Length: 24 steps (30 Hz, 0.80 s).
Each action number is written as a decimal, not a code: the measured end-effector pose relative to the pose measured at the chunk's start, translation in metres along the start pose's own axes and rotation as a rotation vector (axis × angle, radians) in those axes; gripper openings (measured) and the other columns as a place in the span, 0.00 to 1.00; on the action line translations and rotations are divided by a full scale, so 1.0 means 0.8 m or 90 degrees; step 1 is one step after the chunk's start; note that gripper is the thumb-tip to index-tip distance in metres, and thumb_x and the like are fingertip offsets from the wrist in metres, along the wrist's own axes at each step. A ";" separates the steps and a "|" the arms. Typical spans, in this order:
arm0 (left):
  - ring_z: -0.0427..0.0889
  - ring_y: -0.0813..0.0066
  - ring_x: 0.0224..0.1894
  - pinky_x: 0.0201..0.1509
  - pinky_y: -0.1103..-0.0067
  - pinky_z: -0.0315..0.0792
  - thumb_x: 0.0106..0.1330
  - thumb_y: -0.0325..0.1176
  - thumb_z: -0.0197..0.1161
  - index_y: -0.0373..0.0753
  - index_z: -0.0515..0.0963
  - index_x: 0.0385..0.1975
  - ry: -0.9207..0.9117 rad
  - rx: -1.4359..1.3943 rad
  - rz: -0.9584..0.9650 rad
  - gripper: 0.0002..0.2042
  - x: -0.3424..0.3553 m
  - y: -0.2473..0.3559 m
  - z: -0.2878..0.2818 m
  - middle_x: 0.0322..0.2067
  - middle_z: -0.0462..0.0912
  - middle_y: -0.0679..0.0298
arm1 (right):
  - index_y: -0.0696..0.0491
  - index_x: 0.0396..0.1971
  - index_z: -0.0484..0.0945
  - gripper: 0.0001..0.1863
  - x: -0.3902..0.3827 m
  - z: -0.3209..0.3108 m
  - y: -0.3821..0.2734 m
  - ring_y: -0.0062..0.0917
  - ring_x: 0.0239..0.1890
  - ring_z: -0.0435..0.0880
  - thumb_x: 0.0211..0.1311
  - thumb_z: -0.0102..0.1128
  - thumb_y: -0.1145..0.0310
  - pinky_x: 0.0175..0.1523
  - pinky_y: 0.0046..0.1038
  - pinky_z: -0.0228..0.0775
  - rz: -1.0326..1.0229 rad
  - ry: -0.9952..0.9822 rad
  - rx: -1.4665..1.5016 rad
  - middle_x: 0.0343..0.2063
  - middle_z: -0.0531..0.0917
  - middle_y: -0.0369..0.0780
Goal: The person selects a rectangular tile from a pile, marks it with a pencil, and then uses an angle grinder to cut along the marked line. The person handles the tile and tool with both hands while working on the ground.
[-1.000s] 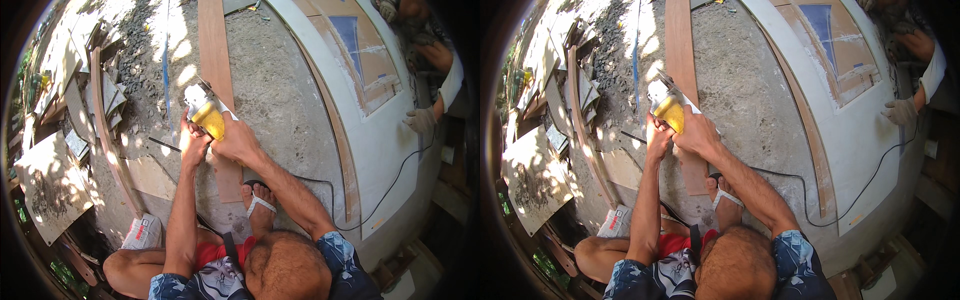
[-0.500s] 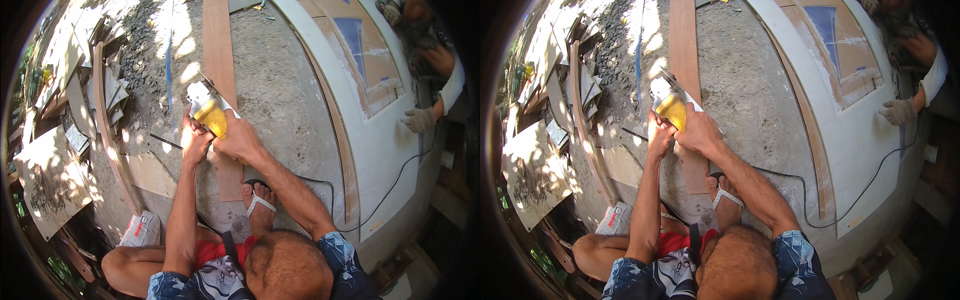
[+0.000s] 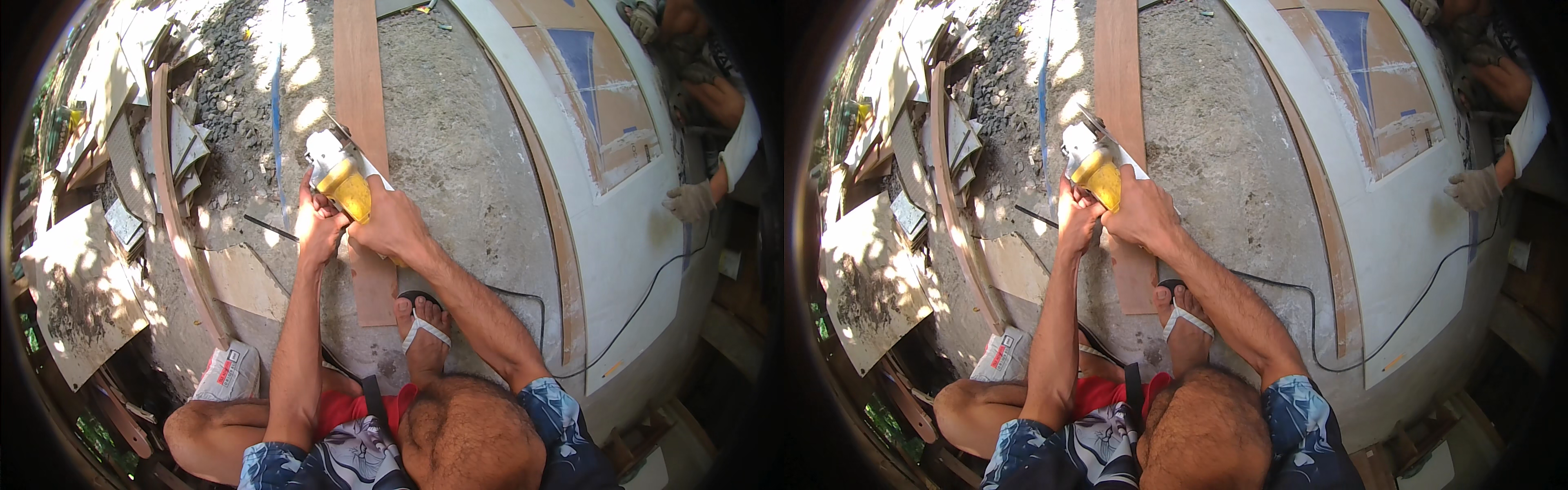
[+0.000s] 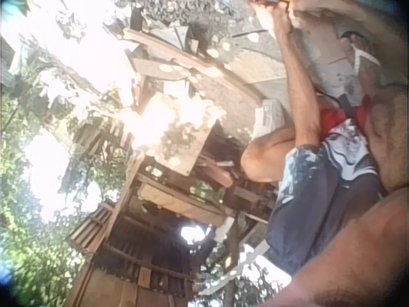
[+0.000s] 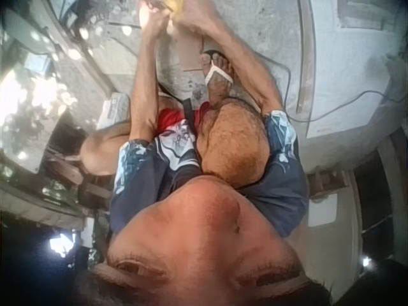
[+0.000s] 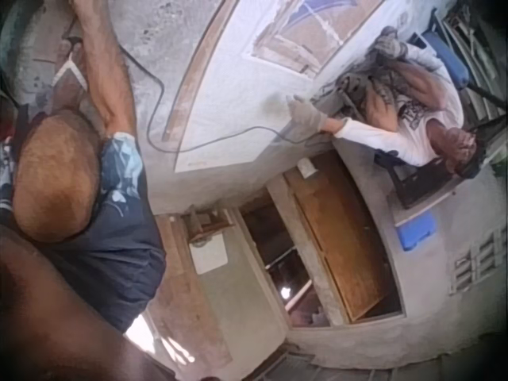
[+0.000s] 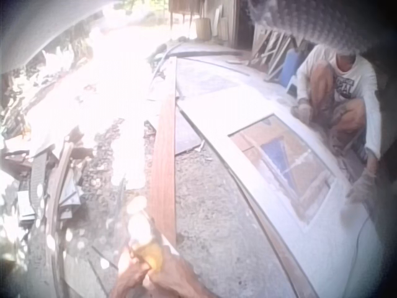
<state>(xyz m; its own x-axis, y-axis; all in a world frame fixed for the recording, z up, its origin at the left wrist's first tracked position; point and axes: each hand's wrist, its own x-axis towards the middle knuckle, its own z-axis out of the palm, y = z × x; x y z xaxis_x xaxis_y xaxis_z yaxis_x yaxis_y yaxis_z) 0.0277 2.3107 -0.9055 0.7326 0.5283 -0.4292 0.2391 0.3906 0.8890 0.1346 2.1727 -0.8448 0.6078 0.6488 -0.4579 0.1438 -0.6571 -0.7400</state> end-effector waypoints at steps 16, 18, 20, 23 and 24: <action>0.79 0.83 0.42 0.49 0.82 0.81 0.51 0.08 0.72 0.41 0.45 0.83 -0.024 0.024 0.025 0.58 0.005 -0.018 -0.020 0.51 0.77 0.66 | 0.65 0.50 0.73 0.31 -0.009 -0.003 0.005 0.61 0.44 0.89 0.48 0.71 0.64 0.52 0.55 0.81 0.002 -0.003 -0.002 0.37 0.88 0.62; 0.72 0.89 0.33 0.43 0.85 0.79 0.49 0.06 0.69 0.43 0.48 0.82 -0.004 -0.016 0.016 0.57 0.003 -0.017 -0.013 0.39 0.69 0.74 | 0.65 0.51 0.73 0.31 -0.010 -0.001 0.009 0.61 0.44 0.89 0.48 0.71 0.63 0.52 0.55 0.81 0.001 -0.001 -0.001 0.37 0.88 0.62; 0.73 0.88 0.33 0.44 0.84 0.81 0.49 0.05 0.68 0.43 0.47 0.82 0.000 -0.033 0.013 0.58 0.002 -0.014 -0.009 0.39 0.69 0.73 | 0.65 0.51 0.72 0.32 -0.011 0.002 0.014 0.61 0.44 0.89 0.48 0.71 0.63 0.52 0.55 0.81 -0.003 0.005 -0.001 0.36 0.88 0.62; 0.75 0.87 0.34 0.44 0.83 0.82 0.50 0.04 0.66 0.44 0.46 0.82 0.007 -0.030 0.004 0.57 -0.001 -0.008 -0.002 0.39 0.70 0.72 | 0.65 0.51 0.72 0.32 -0.016 -0.002 0.014 0.61 0.43 0.89 0.48 0.71 0.64 0.51 0.55 0.81 0.001 0.002 -0.009 0.36 0.88 0.62; 0.75 0.86 0.34 0.44 0.82 0.83 0.50 0.04 0.65 0.44 0.46 0.82 0.010 -0.023 0.003 0.57 -0.001 -0.008 -0.002 0.39 0.70 0.72 | 0.65 0.51 0.73 0.32 -0.017 -0.002 0.016 0.61 0.43 0.89 0.48 0.71 0.64 0.52 0.55 0.81 0.001 0.001 -0.010 0.36 0.88 0.62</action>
<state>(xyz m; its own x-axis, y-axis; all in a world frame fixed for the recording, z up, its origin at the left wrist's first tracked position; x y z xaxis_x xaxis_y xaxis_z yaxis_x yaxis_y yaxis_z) 0.0244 2.3088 -0.9108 0.7235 0.5415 -0.4282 0.2127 0.4152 0.8845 0.1297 2.1550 -0.8471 0.6093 0.6471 -0.4583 0.1555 -0.6642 -0.7312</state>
